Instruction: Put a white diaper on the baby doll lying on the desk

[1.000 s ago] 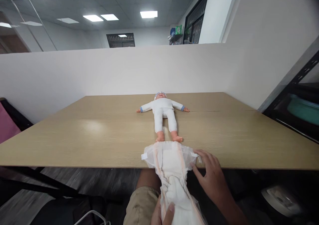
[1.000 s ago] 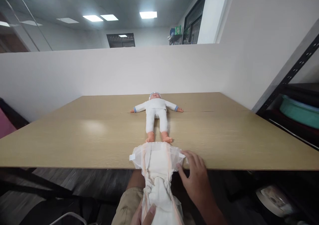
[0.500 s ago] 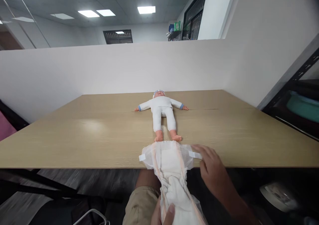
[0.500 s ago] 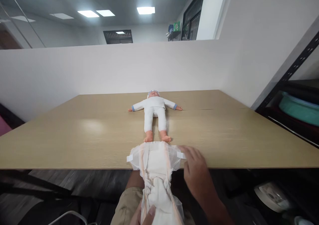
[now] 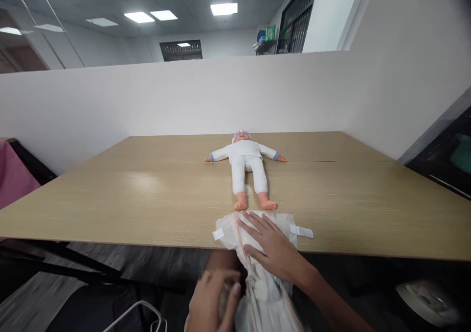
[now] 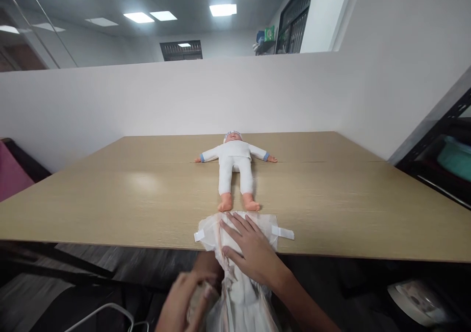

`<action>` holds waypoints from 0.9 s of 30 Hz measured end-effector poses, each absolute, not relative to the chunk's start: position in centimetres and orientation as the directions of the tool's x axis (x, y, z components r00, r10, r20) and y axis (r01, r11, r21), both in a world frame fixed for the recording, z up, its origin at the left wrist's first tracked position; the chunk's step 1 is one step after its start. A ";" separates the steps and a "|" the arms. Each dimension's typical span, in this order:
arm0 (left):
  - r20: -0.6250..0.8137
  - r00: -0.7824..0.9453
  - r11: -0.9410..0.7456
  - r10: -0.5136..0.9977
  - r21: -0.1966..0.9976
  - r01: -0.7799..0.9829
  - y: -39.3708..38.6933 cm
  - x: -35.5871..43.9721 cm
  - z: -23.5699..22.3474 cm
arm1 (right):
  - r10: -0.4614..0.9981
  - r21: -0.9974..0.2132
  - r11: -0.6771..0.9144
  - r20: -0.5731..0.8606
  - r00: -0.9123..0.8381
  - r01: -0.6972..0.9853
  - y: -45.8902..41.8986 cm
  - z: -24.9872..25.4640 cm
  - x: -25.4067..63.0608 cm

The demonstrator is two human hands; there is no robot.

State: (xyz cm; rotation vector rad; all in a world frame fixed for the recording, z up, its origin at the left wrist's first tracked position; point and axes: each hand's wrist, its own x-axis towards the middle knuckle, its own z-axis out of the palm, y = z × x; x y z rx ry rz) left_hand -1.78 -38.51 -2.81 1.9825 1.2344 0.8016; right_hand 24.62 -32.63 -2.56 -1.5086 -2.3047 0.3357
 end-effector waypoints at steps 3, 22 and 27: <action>0.408 0.269 -0.469 0.873 0.545 0.695 -34.1 -3.0 -1.8 | 0.919 -0.367 0.394 0.147 -0.366 0.843 -32.7 -2.5 24.7; 0.264 0.302 -0.383 0.916 0.799 0.463 -27.1 -1.6 -1.2 | 0.915 -0.328 0.393 0.233 -0.330 0.859 -32.9 -2.5 24.2; 0.235 0.304 -0.350 0.923 0.842 0.412 -26.2 -2.3 -1.4 | 0.913 -0.324 0.396 0.233 -0.334 0.859 -32.9 -2.7 24.2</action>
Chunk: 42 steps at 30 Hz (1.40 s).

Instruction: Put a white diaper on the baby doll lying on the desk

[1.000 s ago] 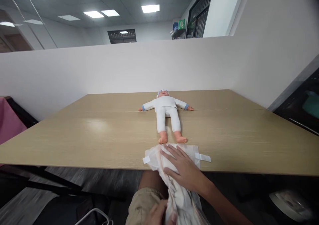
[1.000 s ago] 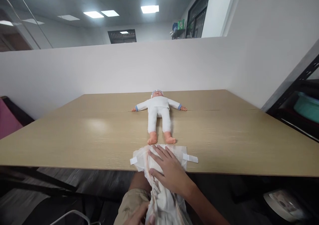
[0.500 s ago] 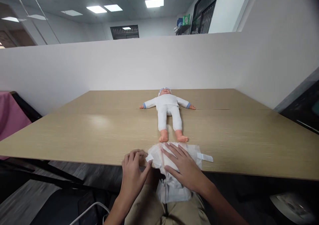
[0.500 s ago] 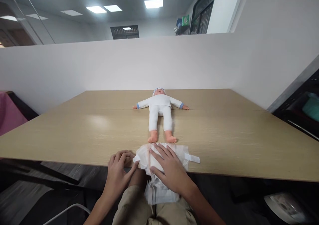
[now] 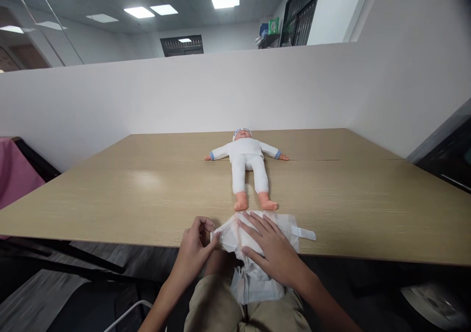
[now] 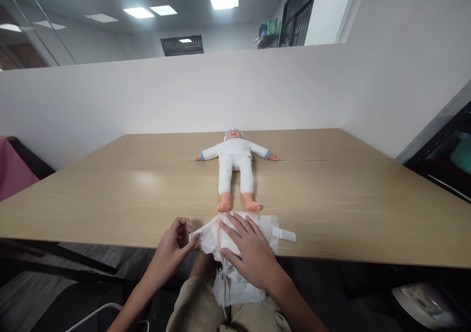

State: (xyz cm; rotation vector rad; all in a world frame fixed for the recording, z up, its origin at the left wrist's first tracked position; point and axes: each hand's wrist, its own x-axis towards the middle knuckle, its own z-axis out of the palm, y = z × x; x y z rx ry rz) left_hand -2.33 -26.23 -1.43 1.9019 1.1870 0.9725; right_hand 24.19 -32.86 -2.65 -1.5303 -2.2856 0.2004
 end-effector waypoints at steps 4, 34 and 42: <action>0.173 0.348 -0.312 0.921 0.864 0.395 -25.6 -2.6 -1.5 | 0.915 -0.318 0.390 0.237 -0.326 0.864 -32.8 -2.8 24.2; 0.351 0.469 -0.579 0.811 0.359 0.732 -25.7 -4.7 -0.5 | 0.913 -0.319 0.386 0.265 -0.309 0.866 -32.9 -2.5 24.1; 0.352 0.706 -0.758 0.614 0.016 0.652 -23.7 -6.6 1.6 | 0.911 -0.315 0.389 0.268 -0.312 0.866 -32.8 -2.6 24.1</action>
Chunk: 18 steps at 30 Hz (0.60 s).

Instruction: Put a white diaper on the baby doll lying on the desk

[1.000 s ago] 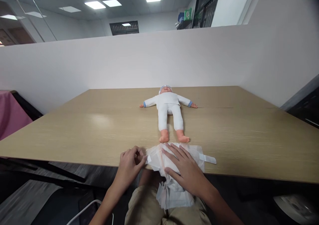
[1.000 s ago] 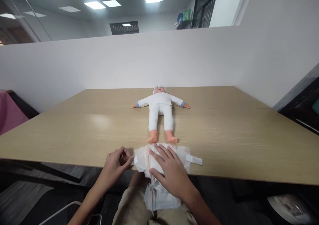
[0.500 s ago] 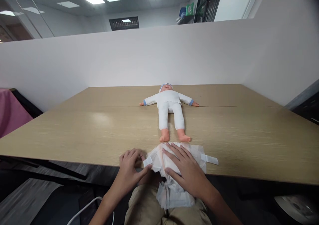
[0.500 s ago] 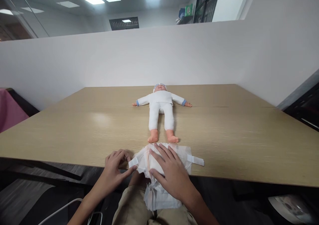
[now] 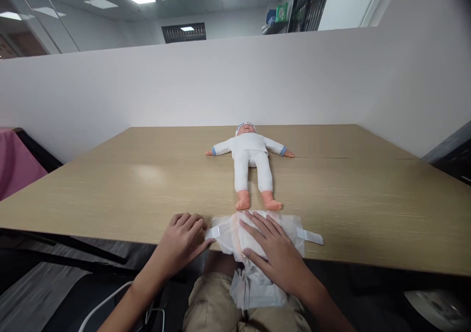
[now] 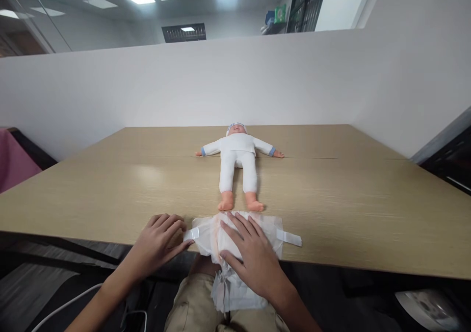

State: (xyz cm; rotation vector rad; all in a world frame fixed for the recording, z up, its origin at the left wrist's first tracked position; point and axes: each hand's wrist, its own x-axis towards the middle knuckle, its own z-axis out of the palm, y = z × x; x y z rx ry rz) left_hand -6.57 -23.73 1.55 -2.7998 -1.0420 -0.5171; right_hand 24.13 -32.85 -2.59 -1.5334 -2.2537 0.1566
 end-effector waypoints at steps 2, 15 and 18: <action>0.345 0.716 -0.758 0.607 -0.019 0.652 -23.5 -6.5 1.7 | 0.910 -0.317 0.392 0.272 -0.313 0.864 -32.9 -2.6 24.1; 0.367 0.716 -0.752 0.594 -0.066 0.656 -23.5 -8.5 0.9 | 0.916 -0.312 0.375 0.269 -0.297 0.873 -33.0 -2.5 24.0; 0.422 0.695 -0.716 0.583 -0.138 0.685 -23.7 -8.8 0.6 | 0.915 -0.307 0.377 0.270 -0.300 0.874 -33.0 -2.6 24.0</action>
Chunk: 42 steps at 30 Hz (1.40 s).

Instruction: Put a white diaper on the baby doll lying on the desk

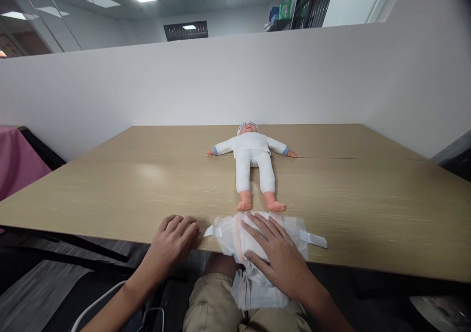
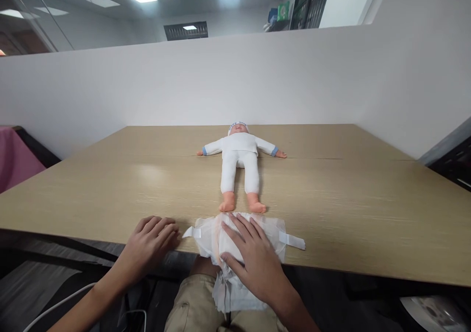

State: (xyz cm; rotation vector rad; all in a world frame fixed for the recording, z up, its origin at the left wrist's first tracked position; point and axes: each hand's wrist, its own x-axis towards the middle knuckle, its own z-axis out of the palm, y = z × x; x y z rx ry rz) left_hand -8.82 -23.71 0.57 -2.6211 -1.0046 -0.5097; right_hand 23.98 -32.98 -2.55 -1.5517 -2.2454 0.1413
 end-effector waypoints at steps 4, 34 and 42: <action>0.411 0.713 -0.756 0.568 -0.080 0.649 -24.0 -8.3 0.4 | 0.911 -0.308 0.381 0.284 -0.298 0.872 -33.0 -2.7 24.0; 0.114 0.402 -0.403 0.909 0.496 0.769 -23.9 -6.6 0.2 | 0.907 -0.293 0.383 0.300 -0.296 0.876 -32.9 -2.8 24.1; 0.219 0.430 -0.481 0.876 0.444 0.756 -21.4 -5.3 0.5 | 0.909 -0.261 0.391 0.258 -0.327 0.882 -32.8 -2.8 24.1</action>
